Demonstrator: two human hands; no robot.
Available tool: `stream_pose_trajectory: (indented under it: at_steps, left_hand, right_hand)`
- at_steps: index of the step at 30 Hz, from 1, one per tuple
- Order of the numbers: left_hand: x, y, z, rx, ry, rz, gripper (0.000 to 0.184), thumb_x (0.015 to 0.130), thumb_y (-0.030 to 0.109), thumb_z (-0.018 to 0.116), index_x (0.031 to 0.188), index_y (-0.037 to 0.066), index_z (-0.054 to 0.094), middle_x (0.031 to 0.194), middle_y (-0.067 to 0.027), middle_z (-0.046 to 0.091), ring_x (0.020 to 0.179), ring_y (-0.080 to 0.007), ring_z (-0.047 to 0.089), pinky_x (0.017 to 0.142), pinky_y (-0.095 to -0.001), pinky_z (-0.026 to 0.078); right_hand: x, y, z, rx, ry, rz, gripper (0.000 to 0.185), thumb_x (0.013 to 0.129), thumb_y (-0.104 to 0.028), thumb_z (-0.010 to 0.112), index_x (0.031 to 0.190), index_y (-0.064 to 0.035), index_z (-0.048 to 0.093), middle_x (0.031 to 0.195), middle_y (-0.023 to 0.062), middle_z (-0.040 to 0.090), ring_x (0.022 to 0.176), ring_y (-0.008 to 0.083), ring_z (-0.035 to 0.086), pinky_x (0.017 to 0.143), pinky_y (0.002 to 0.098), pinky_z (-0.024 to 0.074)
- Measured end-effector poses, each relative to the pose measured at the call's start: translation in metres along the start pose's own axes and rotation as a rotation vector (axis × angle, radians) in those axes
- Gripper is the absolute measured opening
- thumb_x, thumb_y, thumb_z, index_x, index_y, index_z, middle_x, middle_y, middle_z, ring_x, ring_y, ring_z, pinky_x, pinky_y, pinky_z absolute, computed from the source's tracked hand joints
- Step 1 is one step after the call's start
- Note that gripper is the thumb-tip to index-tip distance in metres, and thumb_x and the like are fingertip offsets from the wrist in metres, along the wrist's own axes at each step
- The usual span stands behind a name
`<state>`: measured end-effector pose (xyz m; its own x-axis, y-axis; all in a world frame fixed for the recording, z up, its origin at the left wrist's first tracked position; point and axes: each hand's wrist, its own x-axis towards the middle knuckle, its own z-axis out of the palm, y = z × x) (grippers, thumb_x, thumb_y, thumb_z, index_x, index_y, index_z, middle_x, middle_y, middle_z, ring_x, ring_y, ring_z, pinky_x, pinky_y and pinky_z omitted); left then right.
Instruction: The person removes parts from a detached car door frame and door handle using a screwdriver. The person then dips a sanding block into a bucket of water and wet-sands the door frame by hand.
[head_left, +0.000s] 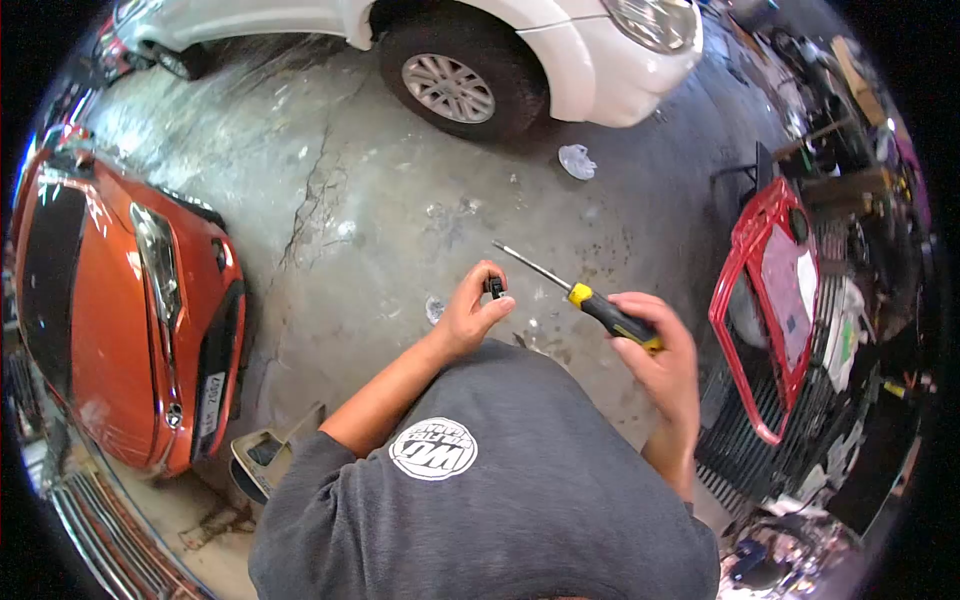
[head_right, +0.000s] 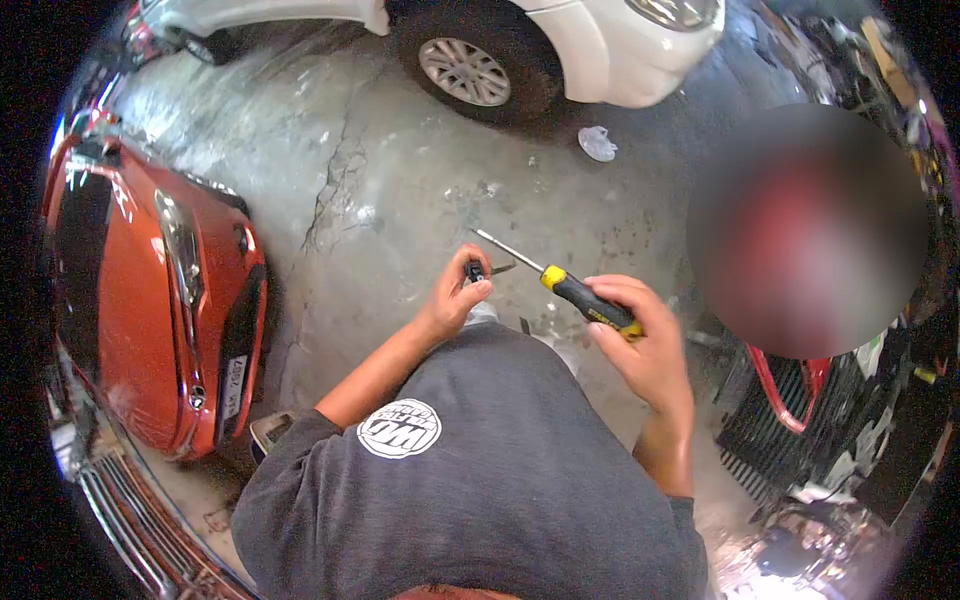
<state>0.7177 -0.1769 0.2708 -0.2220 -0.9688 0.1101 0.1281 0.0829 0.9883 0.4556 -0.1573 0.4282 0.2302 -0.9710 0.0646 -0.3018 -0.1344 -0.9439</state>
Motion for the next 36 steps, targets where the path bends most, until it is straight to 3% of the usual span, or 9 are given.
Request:
stream_pose_trajectory:
  at_steps: [3, 4, 8, 19, 33, 36]
  left_hand:
    - [0.017, 0.004, -0.046, 0.060, 0.061, 0.044, 0.029, 0.086, 0.023, 0.067, 0.100, 0.004, 0.049, 0.092, -0.0056, 0.044, 0.085, -0.0160, 0.043, 0.077, -0.0296, 0.038]
    - [0.019, 0.007, -0.060, 0.078, 0.085, 0.054, 0.030, 0.086, 0.023, 0.067, 0.099, 0.004, 0.049, 0.091, -0.0060, 0.044, 0.084, -0.0166, 0.043, 0.077, -0.0298, 0.038]
    - [0.032, 0.017, -0.108, 0.129, 0.191, 0.103, 0.031, 0.085, 0.026, 0.066, 0.099, 0.005, 0.049, 0.091, -0.0068, 0.045, 0.085, -0.0180, 0.044, 0.079, -0.0309, 0.038]
    - [0.079, 0.020, -0.202, 0.289, 0.438, 0.118, 0.029, 0.079, 0.023, 0.062, 0.098, 0.006, 0.047, 0.089, -0.0074, 0.046, 0.083, -0.0189, 0.045, 0.079, -0.0313, 0.038]
    - [0.228, 0.025, -0.350, 0.272, 0.749, 0.111, 0.029, 0.079, 0.024, 0.059, 0.097, 0.005, 0.047, 0.089, -0.0069, 0.046, 0.082, -0.0176, 0.045, 0.078, -0.0309, 0.039]
    - [0.247, 0.026, -0.382, 0.278, 0.800, 0.119, 0.029, 0.079, 0.024, 0.059, 0.097, 0.005, 0.047, 0.089, -0.0070, 0.046, 0.082, -0.0176, 0.045, 0.077, -0.0311, 0.039]
  right_hand:
    - [0.046, -0.036, 0.012, 0.072, -0.019, -0.189, 0.033, 0.077, 0.004, 0.068, 0.109, -0.0017, 0.060, 0.117, 0.0204, 0.065, 0.108, 0.0275, 0.064, 0.092, 0.0362, 0.0495]
    - [0.061, -0.045, 0.022, 0.064, 0.002, -0.230, 0.031, 0.078, 0.002, 0.070, 0.106, -0.0024, 0.059, 0.111, 0.0219, 0.067, 0.104, 0.0288, 0.065, 0.089, 0.0381, 0.0506]
    - [0.123, -0.063, 0.057, -0.043, -0.135, -0.453, 0.034, 0.077, 0.000, 0.073, 0.107, -0.0032, 0.059, 0.107, 0.0208, 0.068, 0.097, 0.0295, 0.068, 0.084, 0.0369, 0.0521]
    - [0.270, -0.074, 0.129, -0.078, -0.389, -0.575, 0.032, 0.075, 0.000, 0.074, 0.102, -0.0015, 0.059, 0.102, 0.0214, 0.069, 0.089, 0.0290, 0.069, 0.077, 0.0341, 0.0540]
    - [0.532, -0.086, 0.219, -0.028, -0.536, -0.721, 0.031, 0.074, 0.001, 0.075, 0.101, 0.0003, 0.059, 0.097, 0.0214, 0.069, 0.089, 0.0292, 0.069, 0.075, 0.0342, 0.0537]
    - [0.579, -0.108, 0.247, -0.093, -0.597, -0.797, 0.031, 0.075, -0.001, 0.077, 0.100, 0.0010, 0.059, 0.091, 0.0205, 0.068, 0.081, 0.0294, 0.070, 0.069, 0.0331, 0.0543]
